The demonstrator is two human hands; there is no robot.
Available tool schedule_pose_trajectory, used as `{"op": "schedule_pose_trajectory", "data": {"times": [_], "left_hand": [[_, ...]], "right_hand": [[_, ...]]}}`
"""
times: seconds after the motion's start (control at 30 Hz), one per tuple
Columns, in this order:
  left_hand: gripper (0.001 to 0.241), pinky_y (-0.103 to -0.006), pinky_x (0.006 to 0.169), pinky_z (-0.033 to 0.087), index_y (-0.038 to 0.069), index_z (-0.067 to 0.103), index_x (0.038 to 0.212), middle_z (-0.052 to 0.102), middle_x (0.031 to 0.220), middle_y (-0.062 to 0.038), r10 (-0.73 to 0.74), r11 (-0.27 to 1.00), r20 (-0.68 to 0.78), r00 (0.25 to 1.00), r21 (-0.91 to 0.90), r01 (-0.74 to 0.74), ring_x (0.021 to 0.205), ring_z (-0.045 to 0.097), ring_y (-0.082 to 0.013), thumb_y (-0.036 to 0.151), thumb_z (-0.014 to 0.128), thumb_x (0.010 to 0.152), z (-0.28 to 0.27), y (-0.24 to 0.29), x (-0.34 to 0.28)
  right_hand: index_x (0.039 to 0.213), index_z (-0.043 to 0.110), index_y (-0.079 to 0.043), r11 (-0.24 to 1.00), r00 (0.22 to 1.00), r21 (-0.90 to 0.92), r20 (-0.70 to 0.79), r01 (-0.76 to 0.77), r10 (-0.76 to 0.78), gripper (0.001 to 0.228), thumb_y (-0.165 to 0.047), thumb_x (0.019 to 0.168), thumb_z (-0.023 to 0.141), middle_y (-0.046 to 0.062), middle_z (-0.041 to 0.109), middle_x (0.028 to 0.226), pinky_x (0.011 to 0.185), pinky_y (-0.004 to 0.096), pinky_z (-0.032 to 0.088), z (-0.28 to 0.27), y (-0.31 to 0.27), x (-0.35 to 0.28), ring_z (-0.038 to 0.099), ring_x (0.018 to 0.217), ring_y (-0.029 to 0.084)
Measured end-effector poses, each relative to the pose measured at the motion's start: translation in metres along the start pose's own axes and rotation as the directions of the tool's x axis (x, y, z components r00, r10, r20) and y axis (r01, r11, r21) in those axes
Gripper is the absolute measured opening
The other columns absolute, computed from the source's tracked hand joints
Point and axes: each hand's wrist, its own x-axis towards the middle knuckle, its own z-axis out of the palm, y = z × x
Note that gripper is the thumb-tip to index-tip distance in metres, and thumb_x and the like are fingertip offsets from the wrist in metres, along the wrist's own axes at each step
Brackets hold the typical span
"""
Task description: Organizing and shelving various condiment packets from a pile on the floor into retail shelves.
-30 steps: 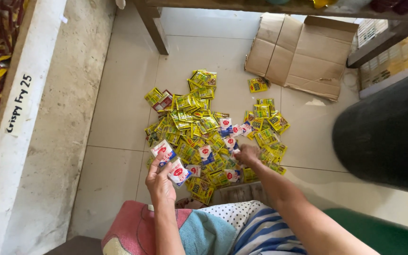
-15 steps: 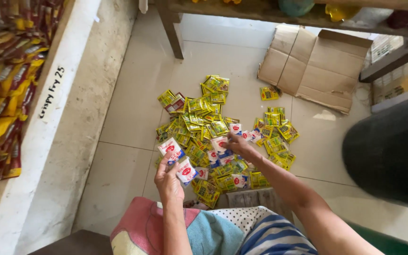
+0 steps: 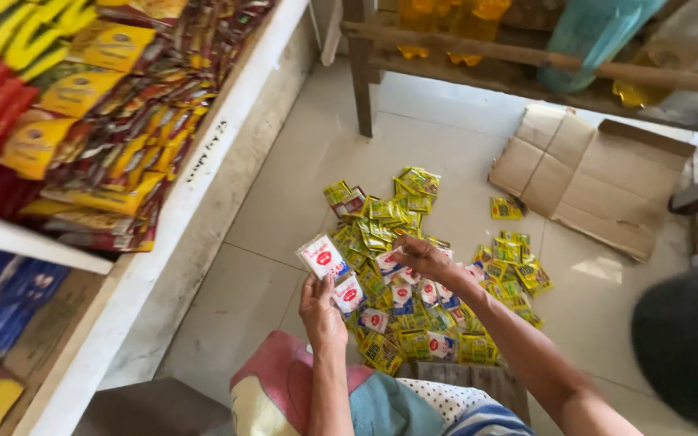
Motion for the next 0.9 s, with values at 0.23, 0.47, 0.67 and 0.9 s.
{"op": "schedule_pose_trajectory", "data": {"times": [0.23, 0.47, 0.67, 0.9], "left_hand": [[0.026, -0.0433, 0.09, 0.058, 0.002, 0.058, 0.122, 0.07, 0.112, -0.008, 0.043, 0.937, -0.057, 0.997, -0.343, -0.06, 0.101, 0.07, -0.021, 0.008, 0.067, 0.099, -0.034, 0.004, 0.031], [0.067, -0.0278, 0.082, 0.058, 0.023, 0.065, 0.14, 0.072, 0.117, -0.014, 0.119, 0.889, 0.0, 0.993, -0.445, -0.107, 0.098, 0.07, -0.0186, -0.009, 0.07, 0.082, -0.032, 0.089, -0.025], [0.045, -0.0437, 0.086, 0.066, -0.004, 0.063, 0.13, 0.07, 0.126, -0.017, 0.386, 0.904, -0.075, 0.919, -0.166, -0.393, 0.102, 0.073, -0.0246, -0.012, 0.068, 0.087, 0.001, 0.215, -0.091], [0.062, -0.0354, 0.093, 0.059, 0.0, 0.055, 0.151, 0.061, 0.145, -0.027, 0.668, 0.742, -0.06, 0.741, 0.125, -0.659, 0.109, 0.069, -0.0247, -0.015, 0.063, 0.091, 0.009, 0.365, -0.112]], "right_hand": [[0.118, 0.056, -0.006, 0.913, 0.979, 0.378, 0.068, 0.151, -0.19, 0.022, -0.02, 0.102, 0.061, 0.002, 0.064, 0.096, 0.084, 0.034, 0.062, 0.01, -0.096, -0.014, 0.069, 0.09, 0.014], [0.118, 0.073, -0.004, 0.979, 0.98, -0.058, -0.02, 0.196, -0.198, 0.028, -0.007, 0.091, 0.073, 0.013, 0.074, 0.094, 0.08, 0.034, 0.056, 0.036, -0.091, 0.003, 0.067, 0.088, 0.018], [0.111, 0.068, 0.002, 0.881, 0.975, 0.461, 0.122, 0.109, -0.184, 0.02, -0.008, 0.097, 0.059, 0.013, 0.078, 0.105, 0.086, 0.039, 0.061, 0.067, -0.12, 0.004, 0.076, 0.092, 0.023], [0.113, 0.068, 0.0, 0.91, 0.921, 0.226, 0.103, 0.347, -0.377, 0.027, 0.002, 0.086, 0.065, 0.012, 0.078, 0.103, 0.089, 0.033, 0.056, 0.081, -0.124, 0.015, 0.073, 0.097, 0.018]]}}
